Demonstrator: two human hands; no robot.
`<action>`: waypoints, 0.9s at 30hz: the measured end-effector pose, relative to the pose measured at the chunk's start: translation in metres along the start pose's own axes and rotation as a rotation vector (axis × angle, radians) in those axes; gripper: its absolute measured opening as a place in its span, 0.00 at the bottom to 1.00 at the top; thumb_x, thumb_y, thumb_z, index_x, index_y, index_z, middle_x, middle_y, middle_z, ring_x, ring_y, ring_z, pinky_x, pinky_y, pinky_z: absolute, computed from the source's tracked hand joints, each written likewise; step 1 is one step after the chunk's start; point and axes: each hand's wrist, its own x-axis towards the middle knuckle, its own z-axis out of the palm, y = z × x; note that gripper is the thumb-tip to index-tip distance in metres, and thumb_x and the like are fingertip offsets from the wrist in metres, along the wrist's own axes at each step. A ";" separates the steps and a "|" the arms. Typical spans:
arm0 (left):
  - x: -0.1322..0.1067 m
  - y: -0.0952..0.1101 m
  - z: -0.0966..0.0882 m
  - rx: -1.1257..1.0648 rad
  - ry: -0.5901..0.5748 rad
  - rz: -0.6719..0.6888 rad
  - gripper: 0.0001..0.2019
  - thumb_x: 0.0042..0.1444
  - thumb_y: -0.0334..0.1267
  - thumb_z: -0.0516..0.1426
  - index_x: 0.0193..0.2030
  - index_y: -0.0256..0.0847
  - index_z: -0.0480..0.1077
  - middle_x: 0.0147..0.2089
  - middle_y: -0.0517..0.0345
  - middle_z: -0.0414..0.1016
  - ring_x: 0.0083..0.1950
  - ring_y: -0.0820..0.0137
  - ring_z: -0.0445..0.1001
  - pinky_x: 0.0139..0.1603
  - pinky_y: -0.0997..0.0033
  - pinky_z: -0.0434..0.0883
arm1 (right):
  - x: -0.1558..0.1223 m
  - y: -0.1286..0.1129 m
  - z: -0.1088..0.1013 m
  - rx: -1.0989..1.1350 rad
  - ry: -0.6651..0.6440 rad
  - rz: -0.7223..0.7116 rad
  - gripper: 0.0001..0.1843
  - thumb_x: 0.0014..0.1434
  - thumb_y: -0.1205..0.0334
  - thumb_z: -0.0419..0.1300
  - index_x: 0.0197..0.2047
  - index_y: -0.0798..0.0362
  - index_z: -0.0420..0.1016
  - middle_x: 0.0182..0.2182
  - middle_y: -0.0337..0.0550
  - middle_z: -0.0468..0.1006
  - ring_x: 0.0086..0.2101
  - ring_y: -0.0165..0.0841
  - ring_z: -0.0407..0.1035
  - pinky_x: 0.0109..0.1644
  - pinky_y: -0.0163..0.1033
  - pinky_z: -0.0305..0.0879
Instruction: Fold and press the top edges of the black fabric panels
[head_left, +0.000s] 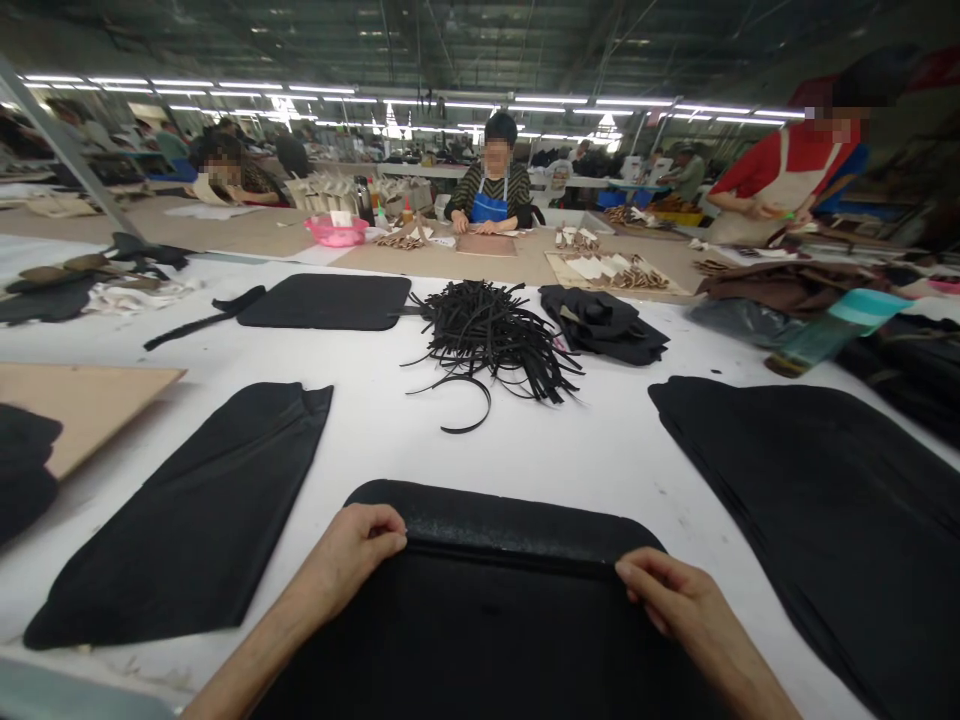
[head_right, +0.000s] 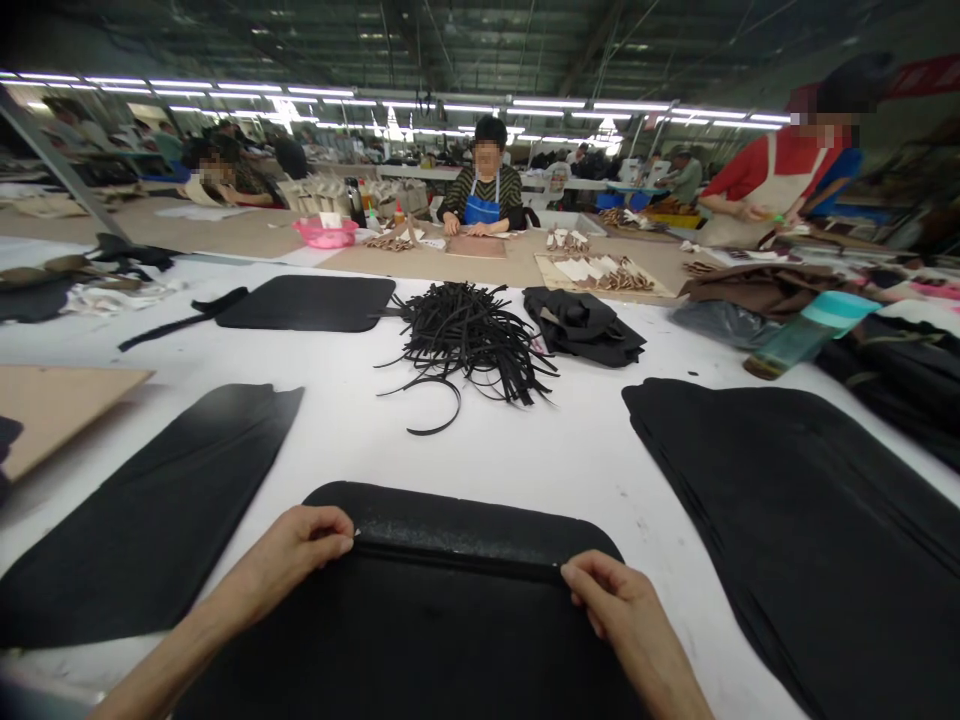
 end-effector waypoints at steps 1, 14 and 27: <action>0.005 -0.001 0.000 0.013 0.028 -0.012 0.08 0.47 0.39 0.51 0.25 0.39 0.67 0.21 0.65 0.61 0.25 0.72 0.61 0.27 0.74 0.56 | 0.003 -0.001 0.001 0.004 0.009 0.000 0.17 0.50 0.45 0.54 0.24 0.51 0.67 0.17 0.32 0.60 0.17 0.27 0.51 0.22 0.35 0.43; 0.025 -0.008 0.002 0.258 0.164 -0.020 0.08 0.50 0.32 0.49 0.24 0.41 0.66 0.22 0.64 0.66 0.27 0.71 0.64 0.28 0.73 0.54 | 0.017 0.004 0.005 -0.174 0.061 -0.028 0.17 0.55 0.46 0.50 0.26 0.50 0.64 0.17 0.32 0.56 0.21 0.30 0.53 0.23 0.35 0.47; 0.032 -0.013 0.005 0.346 0.152 -0.081 0.06 0.49 0.31 0.51 0.24 0.42 0.64 0.22 0.65 0.66 0.27 0.72 0.65 0.27 0.74 0.53 | 0.022 0.005 0.005 -0.214 0.136 -0.038 0.18 0.51 0.44 0.52 0.23 0.50 0.67 0.17 0.33 0.60 0.20 0.30 0.55 0.23 0.35 0.50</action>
